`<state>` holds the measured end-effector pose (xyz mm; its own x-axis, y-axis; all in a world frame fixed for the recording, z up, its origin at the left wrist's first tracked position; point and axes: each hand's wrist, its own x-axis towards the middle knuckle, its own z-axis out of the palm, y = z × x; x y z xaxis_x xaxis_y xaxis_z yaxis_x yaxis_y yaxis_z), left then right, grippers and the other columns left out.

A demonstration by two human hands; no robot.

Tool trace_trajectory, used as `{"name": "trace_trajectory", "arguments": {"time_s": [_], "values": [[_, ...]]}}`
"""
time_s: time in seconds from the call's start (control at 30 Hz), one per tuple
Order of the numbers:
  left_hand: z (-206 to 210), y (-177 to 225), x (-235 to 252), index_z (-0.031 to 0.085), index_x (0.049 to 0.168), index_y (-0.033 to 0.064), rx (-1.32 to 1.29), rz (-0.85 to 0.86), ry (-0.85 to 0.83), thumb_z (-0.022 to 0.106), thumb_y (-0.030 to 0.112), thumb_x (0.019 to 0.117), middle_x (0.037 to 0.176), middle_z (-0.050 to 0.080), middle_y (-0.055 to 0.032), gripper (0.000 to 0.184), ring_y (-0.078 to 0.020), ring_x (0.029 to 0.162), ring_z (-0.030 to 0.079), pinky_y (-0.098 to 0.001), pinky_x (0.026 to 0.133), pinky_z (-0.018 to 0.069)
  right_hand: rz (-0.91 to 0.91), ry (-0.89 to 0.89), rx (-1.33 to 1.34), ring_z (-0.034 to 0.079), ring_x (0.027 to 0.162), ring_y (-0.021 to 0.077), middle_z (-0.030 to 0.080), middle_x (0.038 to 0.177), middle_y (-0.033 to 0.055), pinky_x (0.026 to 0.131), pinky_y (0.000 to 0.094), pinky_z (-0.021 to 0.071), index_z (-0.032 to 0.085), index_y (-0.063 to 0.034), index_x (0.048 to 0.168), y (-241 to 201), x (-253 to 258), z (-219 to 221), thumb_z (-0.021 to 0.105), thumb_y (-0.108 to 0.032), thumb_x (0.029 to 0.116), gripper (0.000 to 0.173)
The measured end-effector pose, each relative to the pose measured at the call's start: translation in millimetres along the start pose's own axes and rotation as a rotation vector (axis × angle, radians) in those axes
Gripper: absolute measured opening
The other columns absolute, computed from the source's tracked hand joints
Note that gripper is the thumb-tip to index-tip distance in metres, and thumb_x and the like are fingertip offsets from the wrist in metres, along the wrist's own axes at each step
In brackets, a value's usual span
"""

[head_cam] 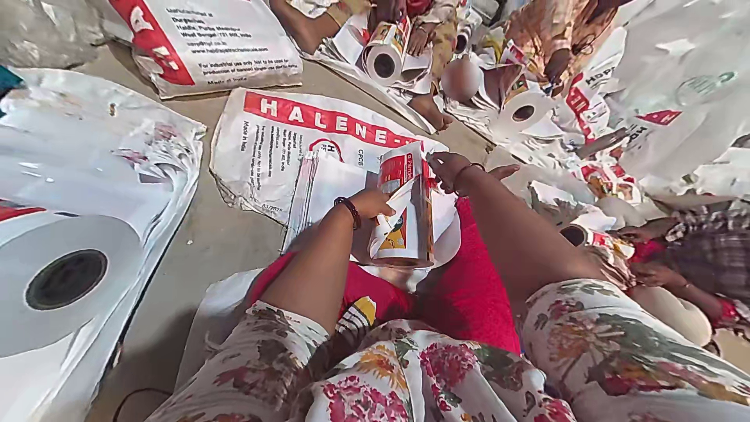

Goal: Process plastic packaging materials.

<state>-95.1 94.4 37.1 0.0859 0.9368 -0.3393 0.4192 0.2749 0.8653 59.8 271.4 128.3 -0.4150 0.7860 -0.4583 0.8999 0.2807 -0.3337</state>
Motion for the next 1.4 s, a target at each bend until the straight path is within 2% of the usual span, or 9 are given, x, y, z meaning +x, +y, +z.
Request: {"name": "trace_trajectory", "arguments": {"time_s": [0.17,0.43,0.5,0.63,0.83,1.0,1.13,1.23,1.4], "values": [[-6,-2,1,0.067,0.122,-0.0020,-0.015,-0.029,-0.049,0.063,0.024,0.1027,0.112,0.070,-0.0231,0.033,-0.0341,0.104,0.070,-0.0564,0.095,0.0542,-0.039,-0.003,-0.107,0.069,0.087,0.0351,0.067,0.114,0.0228,0.077,0.0545,0.0565,0.051,-0.0139,0.147,-6,35,-4,0.037,-0.038,0.1121,0.045],[-14,4,2,0.070,0.108,-0.0041,0.133,-0.004,-0.103,0.061,0.026,0.1040,0.104,0.071,-0.0222,0.031,-0.0340,0.102,0.068,-0.0582,0.095,0.0503,-0.084,-0.104,-0.250,0.064,0.076,0.0313,0.063,0.105,0.0209,0.069,0.0503,0.0555,0.048,-0.0091,0.147,-16,16,-10,0.033,-0.031,0.1138,0.043],[-14,3,2,0.070,0.111,-0.0029,0.104,-0.003,-0.094,0.064,0.024,0.1028,0.106,0.071,-0.0216,0.029,-0.0333,0.103,0.069,-0.0575,0.096,0.0511,-0.070,-0.175,-0.265,0.063,0.082,0.0341,0.062,0.112,0.0235,0.072,0.0529,0.0535,0.046,-0.0101,0.150,-24,-6,-9,0.037,-0.025,0.1126,0.042],[-13,2,-1,0.069,0.121,-0.0020,0.053,0.000,-0.069,0.064,0.020,0.1025,0.114,0.070,-0.0232,0.029,-0.0352,0.110,0.068,-0.0586,0.100,0.0497,-0.031,-0.285,-0.244,0.055,0.068,0.0250,0.056,0.096,0.0158,0.061,0.0435,0.0498,0.045,-0.0137,0.148,-20,-40,-1,0.033,-0.026,0.1143,0.037],[2,0,-14,0.063,0.132,-0.0026,-0.040,-0.030,0.056,0.060,0.018,0.1043,0.130,0.065,-0.0251,0.035,-0.0366,0.122,0.063,-0.0583,0.106,0.0460,0.013,-0.401,-0.254,0.055,0.066,0.0228,0.060,0.098,0.0163,0.060,0.0406,0.0502,0.032,-0.0189,0.160,-5,-86,9,0.042,-0.021,0.1115,0.050],[12,-6,-23,0.063,0.132,-0.0010,-0.243,-0.078,0.126,0.060,0.015,0.1031,0.122,0.067,-0.0235,0.034,-0.0313,0.110,0.067,-0.0521,0.099,0.0522,-0.018,-0.129,0.110,0.063,0.063,0.0269,0.065,0.097,0.0176,0.059,0.0459,0.0572,0.032,-0.0266,0.161,41,-129,37,0.038,-0.037,0.1131,0.050],[17,-2,-13,0.068,0.118,-0.0030,-0.142,-0.164,0.211,0.062,0.021,0.1006,0.111,0.069,-0.0250,0.030,-0.0362,0.104,0.067,-0.0584,0.093,0.0524,-0.111,0.112,0.858,0.054,0.051,0.0164,0.062,0.086,0.0112,0.048,0.0328,0.0507,0.018,-0.0240,0.165,90,-138,91,0.039,-0.011,0.1092,0.061],[24,19,-8,0.069,0.106,-0.0035,0.105,-0.271,0.255,0.060,0.026,0.0991,0.105,0.068,-0.0270,0.032,-0.0420,0.103,0.065,-0.0660,0.090,0.0486,-0.212,0.088,1.227,0.055,0.050,0.0161,0.063,0.081,0.0105,0.046,0.0320,0.0506,0.015,-0.0209,0.165,102,-137,140,0.035,-0.009,0.1085,0.062],[32,62,14,0.064,0.122,-0.0020,0.465,-0.334,0.269,0.058,0.030,0.0997,0.117,0.068,-0.0279,0.040,-0.0446,0.114,0.065,-0.0681,0.096,0.0485,-0.266,-0.074,1.332,0.055,0.047,0.0172,0.064,0.084,0.0119,0.043,0.0309,0.0510,0.018,-0.0237,0.165,112,-120,152,0.037,-0.013,0.1102,0.059]]}}
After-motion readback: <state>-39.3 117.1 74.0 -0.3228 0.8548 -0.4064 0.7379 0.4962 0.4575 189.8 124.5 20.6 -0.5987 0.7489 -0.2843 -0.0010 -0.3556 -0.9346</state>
